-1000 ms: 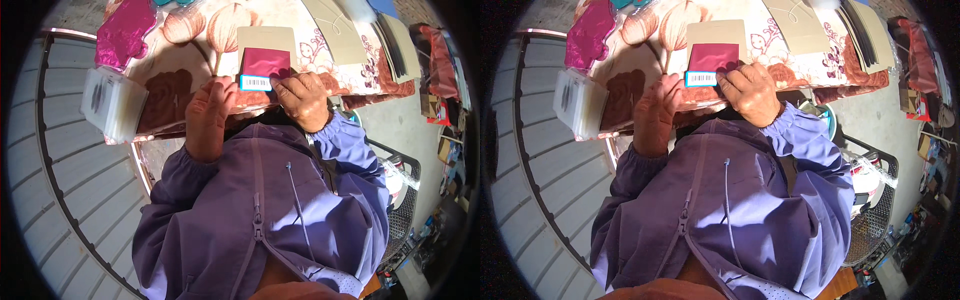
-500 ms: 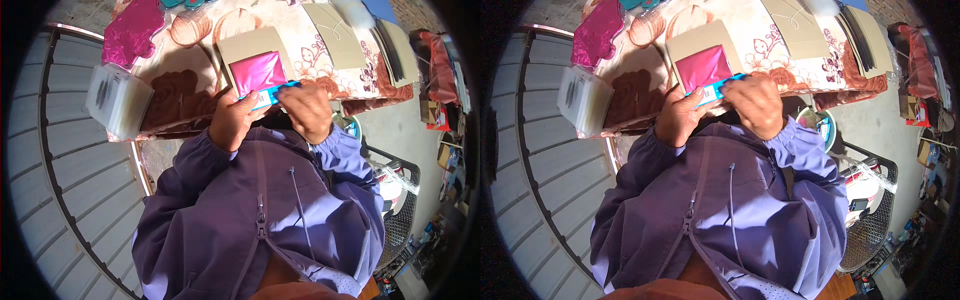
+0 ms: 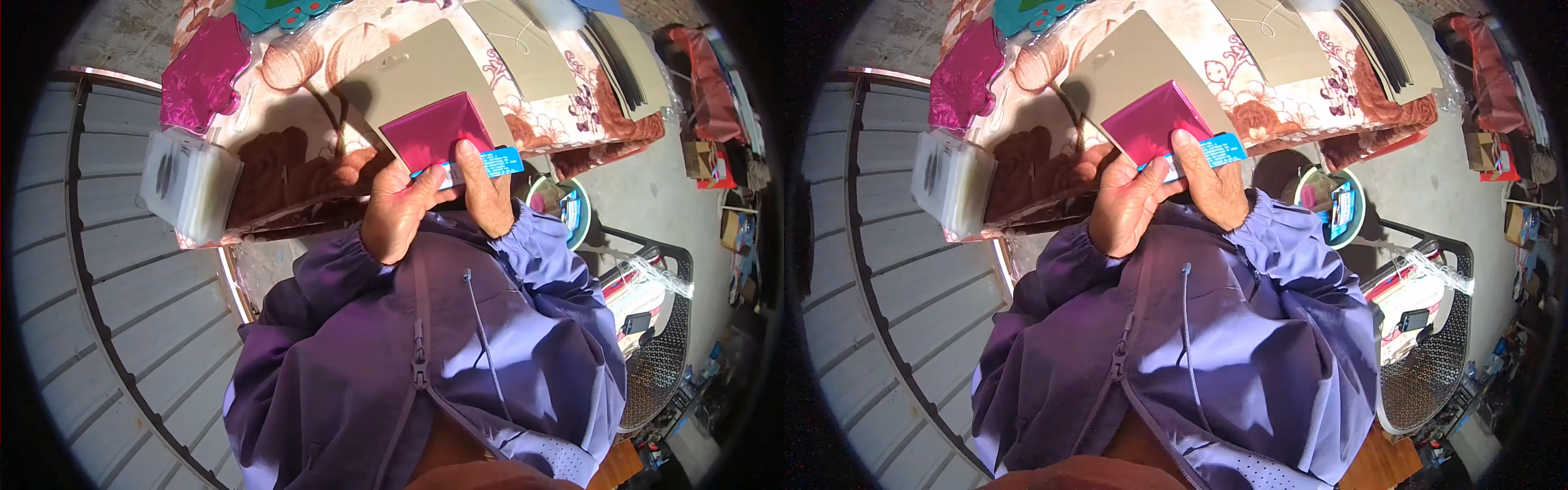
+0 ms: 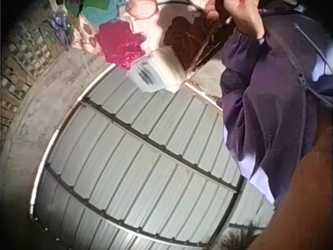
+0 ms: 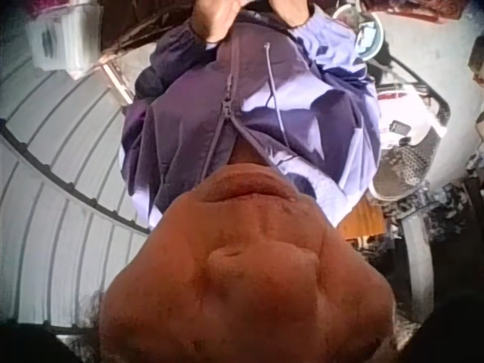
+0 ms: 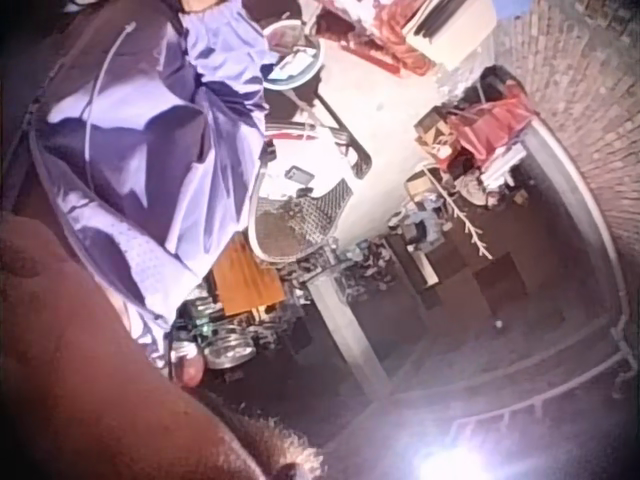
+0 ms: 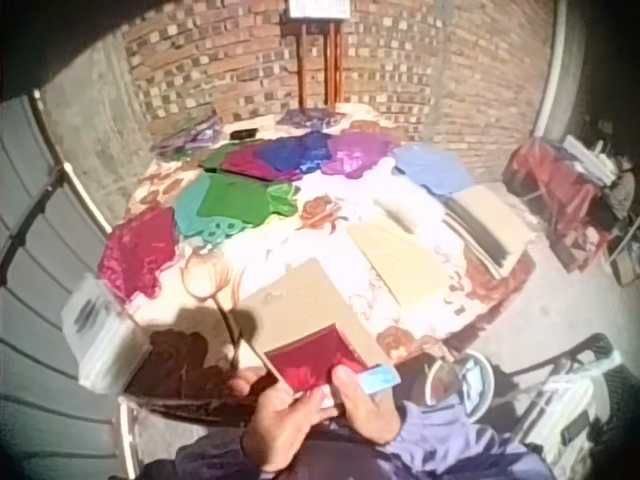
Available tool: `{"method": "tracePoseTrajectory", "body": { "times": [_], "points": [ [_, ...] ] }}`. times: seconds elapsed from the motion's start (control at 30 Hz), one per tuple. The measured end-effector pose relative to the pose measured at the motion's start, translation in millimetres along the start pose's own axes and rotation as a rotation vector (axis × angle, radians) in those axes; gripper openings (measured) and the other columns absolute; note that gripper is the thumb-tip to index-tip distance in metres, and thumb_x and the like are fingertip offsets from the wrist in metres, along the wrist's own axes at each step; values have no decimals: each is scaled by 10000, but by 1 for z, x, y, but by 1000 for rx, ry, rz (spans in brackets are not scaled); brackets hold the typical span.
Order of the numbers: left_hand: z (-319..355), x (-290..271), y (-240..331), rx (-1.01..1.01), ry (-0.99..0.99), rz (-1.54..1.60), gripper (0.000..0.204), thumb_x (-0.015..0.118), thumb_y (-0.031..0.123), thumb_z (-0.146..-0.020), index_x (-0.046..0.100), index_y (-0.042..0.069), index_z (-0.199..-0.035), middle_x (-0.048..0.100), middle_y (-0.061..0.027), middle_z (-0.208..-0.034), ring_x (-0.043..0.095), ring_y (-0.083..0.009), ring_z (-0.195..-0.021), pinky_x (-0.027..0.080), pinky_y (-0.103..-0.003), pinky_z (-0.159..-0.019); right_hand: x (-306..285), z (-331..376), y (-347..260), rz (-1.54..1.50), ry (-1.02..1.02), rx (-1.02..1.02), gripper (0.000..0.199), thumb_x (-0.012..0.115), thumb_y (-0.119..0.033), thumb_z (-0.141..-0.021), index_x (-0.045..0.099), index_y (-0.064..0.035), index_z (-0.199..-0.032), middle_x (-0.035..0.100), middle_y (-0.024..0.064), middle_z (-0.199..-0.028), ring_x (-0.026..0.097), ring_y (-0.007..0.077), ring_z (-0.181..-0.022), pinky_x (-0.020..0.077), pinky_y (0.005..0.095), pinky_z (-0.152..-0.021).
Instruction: Folding and placing colored plastic or foil sheets into clear plastic sleeves for packaging.
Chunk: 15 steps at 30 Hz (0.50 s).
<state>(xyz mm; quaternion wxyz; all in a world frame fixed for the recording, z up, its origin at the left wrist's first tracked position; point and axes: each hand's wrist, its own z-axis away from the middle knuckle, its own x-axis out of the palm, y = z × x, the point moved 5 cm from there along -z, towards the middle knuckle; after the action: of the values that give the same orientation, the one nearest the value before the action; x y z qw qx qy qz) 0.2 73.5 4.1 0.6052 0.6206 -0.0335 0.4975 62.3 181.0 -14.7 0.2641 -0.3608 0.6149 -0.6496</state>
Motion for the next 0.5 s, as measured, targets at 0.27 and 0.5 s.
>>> {"method": "tracePoseTrajectory", "body": {
  "times": [0.27,0.5],
  "points": [
    [-14,-42,42,253,133,-418,211,565,129,-950,586,0,-1116,615,-11,-918,543,-76,-776,455,-227,-686,-13,4,-13,-18,-56,-17,463,595,-220,-943,455,14,-1317,609,79,-1084,575,150,-971,450,285,-858],
    [-30,-9,75,138,-57,-664,254,504,84,-953,558,-29,-1174,625,-49,-1028,577,-79,-868,467,-233,-760,-41,6,-28,-21,-258,71,625,630,-249,-911,363,23,-1407,492,140,-1357,461,220,-1258,346,355,-1065]
  ]
}}
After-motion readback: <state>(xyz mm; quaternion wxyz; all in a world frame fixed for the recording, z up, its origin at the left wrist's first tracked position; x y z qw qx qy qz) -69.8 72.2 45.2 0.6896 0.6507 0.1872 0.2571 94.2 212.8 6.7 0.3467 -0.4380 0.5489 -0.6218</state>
